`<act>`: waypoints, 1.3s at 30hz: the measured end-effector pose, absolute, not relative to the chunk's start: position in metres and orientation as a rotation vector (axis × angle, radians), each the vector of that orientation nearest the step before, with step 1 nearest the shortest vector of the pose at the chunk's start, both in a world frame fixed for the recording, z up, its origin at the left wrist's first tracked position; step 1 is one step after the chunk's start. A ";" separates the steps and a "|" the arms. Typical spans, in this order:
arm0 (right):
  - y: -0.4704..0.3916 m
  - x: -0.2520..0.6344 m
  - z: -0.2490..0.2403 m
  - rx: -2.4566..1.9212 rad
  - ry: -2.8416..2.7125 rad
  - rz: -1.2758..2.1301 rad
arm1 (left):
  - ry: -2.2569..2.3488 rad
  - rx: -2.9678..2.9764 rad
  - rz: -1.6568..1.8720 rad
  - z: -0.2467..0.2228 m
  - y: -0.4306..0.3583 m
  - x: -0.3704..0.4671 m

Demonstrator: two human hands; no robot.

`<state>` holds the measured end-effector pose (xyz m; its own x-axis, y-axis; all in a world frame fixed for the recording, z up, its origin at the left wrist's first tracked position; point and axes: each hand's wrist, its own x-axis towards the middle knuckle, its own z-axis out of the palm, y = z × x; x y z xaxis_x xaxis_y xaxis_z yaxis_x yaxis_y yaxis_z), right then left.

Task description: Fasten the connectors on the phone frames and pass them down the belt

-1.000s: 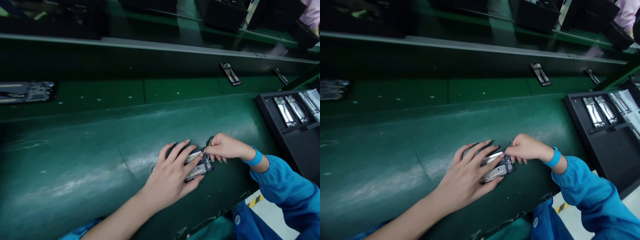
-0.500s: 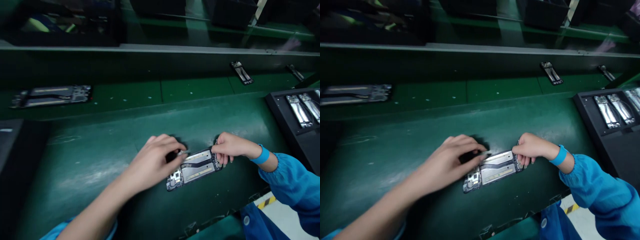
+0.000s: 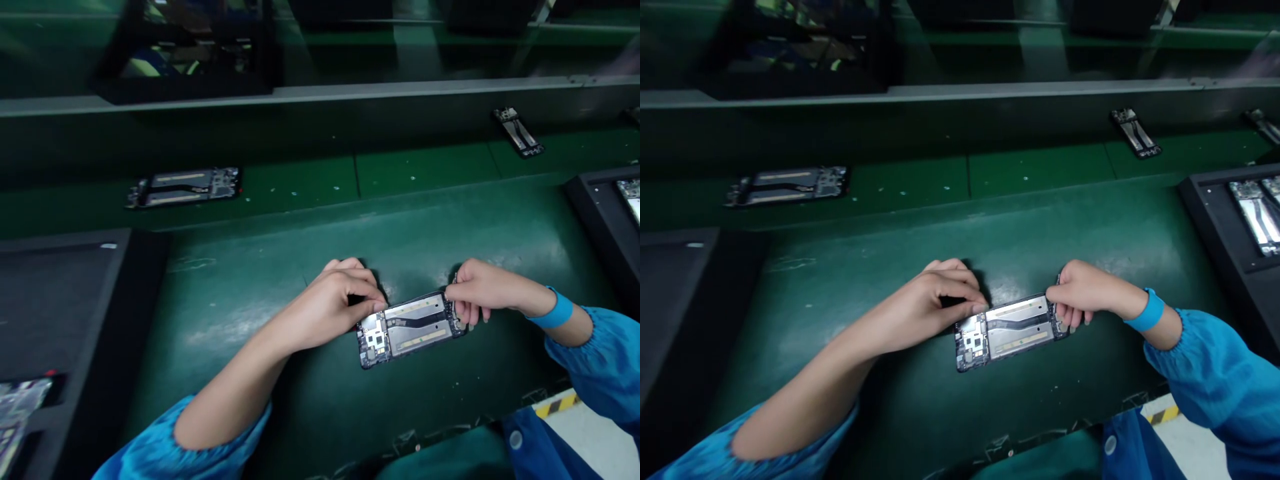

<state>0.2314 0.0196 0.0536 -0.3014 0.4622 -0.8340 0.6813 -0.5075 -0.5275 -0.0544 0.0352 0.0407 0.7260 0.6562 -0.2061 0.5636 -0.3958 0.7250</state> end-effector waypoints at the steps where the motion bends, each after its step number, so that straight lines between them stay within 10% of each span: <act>1: 0.019 0.231 0.053 1.746 1.465 -1.915 | 0.924 2.099 0.136 0.041 0.035 -0.054; 39: 0.018 0.224 0.059 1.838 1.421 -1.915 | 0.820 2.237 0.138 0.041 0.044 -0.007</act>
